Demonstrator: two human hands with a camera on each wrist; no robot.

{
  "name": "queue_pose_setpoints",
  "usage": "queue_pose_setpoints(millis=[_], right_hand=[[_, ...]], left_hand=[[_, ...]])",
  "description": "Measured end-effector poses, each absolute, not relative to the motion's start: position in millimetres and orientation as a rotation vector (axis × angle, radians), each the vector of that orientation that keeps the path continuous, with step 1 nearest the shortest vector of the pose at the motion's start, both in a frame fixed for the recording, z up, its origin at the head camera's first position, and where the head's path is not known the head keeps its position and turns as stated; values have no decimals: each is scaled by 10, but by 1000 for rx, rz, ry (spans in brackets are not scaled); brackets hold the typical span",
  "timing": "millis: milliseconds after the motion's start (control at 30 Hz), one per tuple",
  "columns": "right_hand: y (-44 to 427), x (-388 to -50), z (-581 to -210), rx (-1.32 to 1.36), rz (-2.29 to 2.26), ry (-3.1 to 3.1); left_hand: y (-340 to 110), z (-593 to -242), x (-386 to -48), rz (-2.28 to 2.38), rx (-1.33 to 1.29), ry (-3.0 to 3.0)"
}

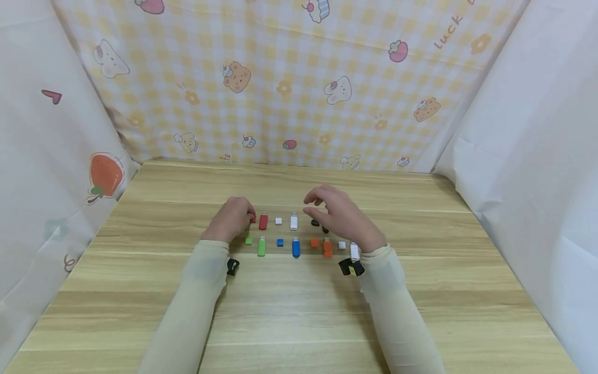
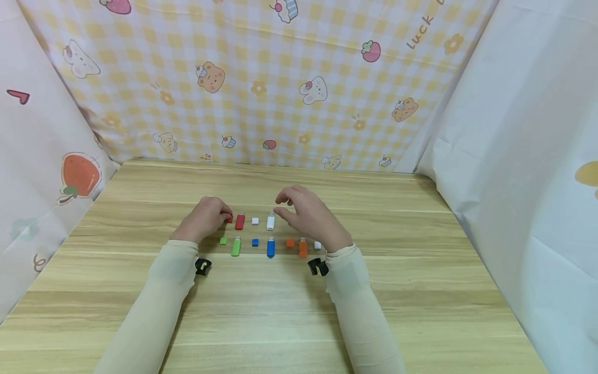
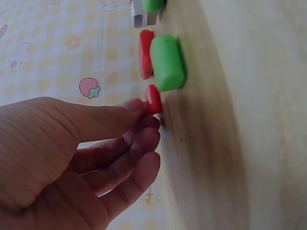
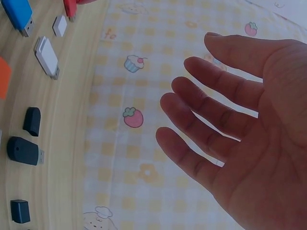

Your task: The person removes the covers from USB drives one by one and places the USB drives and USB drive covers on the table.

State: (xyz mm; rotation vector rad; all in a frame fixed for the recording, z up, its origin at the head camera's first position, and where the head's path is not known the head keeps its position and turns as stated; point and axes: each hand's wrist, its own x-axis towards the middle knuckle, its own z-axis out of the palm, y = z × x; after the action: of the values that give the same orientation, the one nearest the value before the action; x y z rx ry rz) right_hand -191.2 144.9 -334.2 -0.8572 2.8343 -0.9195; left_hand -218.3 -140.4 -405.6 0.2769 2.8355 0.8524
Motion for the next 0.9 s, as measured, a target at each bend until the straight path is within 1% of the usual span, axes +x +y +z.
queue_pose_setpoints(millis=[300, 700, 900], right_hand=[[1497, -1929, -3310, -845, -898, 2860], [1534, -1889, -3228, -789, -940, 2892], [1530, -1871, -3216, -791, -978, 2955]], left_hand=[[-1411, -3868, -2121, 846, 270, 2912], [-1215, -3482, -1922, 791, 383, 3083], [-1077, -3345, -1785, 760, 507, 3269]])
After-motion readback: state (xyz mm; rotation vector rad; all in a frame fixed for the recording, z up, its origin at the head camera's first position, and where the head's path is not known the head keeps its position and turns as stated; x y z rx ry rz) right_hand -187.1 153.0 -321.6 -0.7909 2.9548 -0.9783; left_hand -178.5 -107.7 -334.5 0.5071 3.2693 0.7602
